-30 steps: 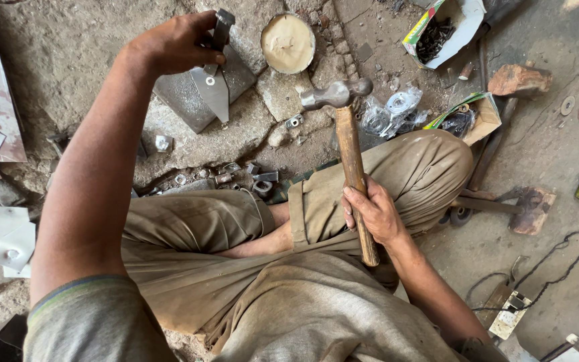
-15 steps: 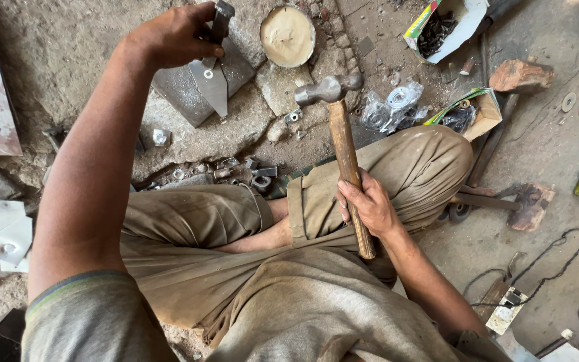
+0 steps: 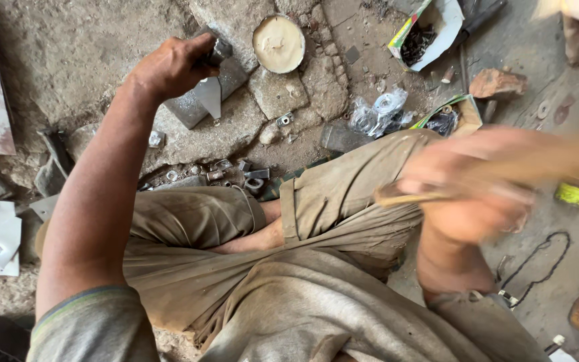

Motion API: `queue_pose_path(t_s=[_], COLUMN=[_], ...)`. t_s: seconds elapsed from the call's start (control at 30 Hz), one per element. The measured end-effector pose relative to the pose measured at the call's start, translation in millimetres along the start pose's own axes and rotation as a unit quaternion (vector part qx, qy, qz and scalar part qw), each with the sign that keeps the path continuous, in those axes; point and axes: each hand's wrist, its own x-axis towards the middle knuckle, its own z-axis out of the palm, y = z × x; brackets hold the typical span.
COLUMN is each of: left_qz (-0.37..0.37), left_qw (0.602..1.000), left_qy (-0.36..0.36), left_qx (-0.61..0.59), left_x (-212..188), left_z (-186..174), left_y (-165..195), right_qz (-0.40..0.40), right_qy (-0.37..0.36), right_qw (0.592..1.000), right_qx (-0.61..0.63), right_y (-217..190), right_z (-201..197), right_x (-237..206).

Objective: The person sits on the floor and uses a hammer to strike a metal punch placed on a small metal piece resting on a stone block. They repeatedly adjust the metal piece and punch, striking it multiple times to shape or mark the metal.

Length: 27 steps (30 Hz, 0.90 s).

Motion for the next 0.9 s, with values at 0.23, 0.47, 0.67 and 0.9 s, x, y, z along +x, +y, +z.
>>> queue_pose_path(t_s=[0.23,0.47,0.67,0.9], left_qz=[0.014,-0.039,-0.084,-0.101], left_qw=[0.997,0.970,0.990,0.990], left_qy=[0.044,0.085,0.041,-0.002], left_qx=[-0.063,-0.222,-0.108,-0.101], left_x=[-5.3,-6.9,13.0,21.4], left_z=[26.9,12.5,6.5,2.5], left_y=[-29.2,-31.5,-27.9,-25.1], right_qz=[0.062,0.339,0.391,0.375], right_qy=[-0.211,-0.143,-0.095,-0.083], right_qw=[0.902,0.925,0.911,0.922], right_qx=[-0.371,-0.090,-0.095,-0.058], right_y=[76.2,93.0,84.5,95.4], right_z=[57.6,-14.4,-22.9,-41.3], right_x=[14.4,-38.9,-72.8,-85.4])
